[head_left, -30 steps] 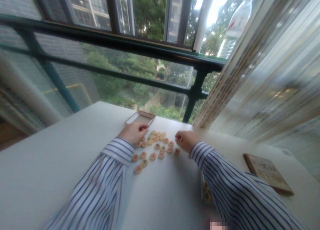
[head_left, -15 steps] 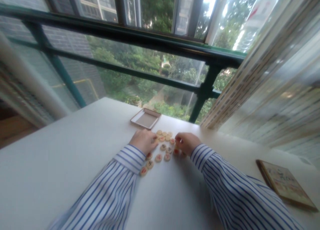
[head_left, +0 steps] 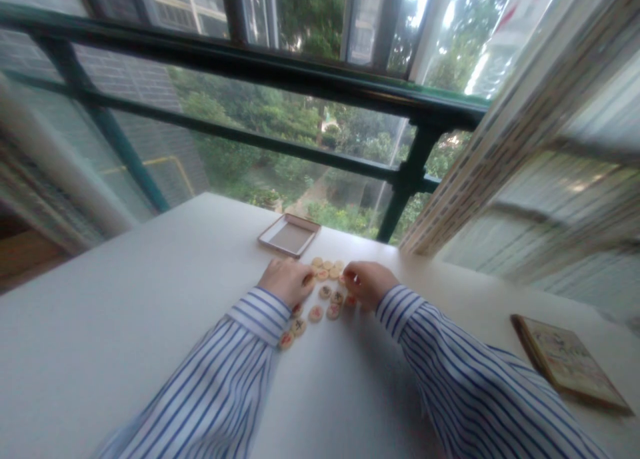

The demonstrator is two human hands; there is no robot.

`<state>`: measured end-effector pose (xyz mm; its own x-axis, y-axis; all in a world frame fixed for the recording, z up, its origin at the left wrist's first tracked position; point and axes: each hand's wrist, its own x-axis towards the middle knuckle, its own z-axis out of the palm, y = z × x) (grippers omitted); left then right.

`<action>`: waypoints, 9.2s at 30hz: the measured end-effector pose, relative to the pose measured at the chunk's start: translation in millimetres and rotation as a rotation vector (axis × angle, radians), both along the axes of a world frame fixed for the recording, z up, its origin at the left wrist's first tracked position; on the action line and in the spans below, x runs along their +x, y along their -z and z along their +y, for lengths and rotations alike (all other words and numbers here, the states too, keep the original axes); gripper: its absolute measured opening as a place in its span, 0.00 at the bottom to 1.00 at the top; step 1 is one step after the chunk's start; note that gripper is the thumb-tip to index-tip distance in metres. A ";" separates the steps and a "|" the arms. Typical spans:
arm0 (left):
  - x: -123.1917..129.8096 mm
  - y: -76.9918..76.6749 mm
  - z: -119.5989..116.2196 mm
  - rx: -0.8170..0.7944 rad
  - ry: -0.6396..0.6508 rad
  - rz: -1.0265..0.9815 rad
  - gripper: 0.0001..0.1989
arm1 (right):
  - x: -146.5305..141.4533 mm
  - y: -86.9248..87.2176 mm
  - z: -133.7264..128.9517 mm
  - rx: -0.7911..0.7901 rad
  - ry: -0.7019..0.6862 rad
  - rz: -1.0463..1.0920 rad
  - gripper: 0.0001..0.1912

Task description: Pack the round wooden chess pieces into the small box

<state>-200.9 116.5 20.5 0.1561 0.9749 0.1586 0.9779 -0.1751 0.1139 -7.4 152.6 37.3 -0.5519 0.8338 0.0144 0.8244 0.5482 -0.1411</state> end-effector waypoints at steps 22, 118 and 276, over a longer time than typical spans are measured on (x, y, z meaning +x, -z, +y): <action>-24.6 -33.1 -4.8 -0.209 0.039 -0.906 0.22 | -4.8 -7.1 -12.7 0.105 -0.091 0.171 0.10; 83.2 -31.6 -61.7 -0.450 0.391 -1.131 0.19 | 141.4 -33.0 -124.3 0.318 -0.024 0.632 0.11; 195.3 13.5 -107.1 -0.470 0.297 -1.274 0.16 | 184.9 26.1 -168.4 0.250 0.038 0.748 0.10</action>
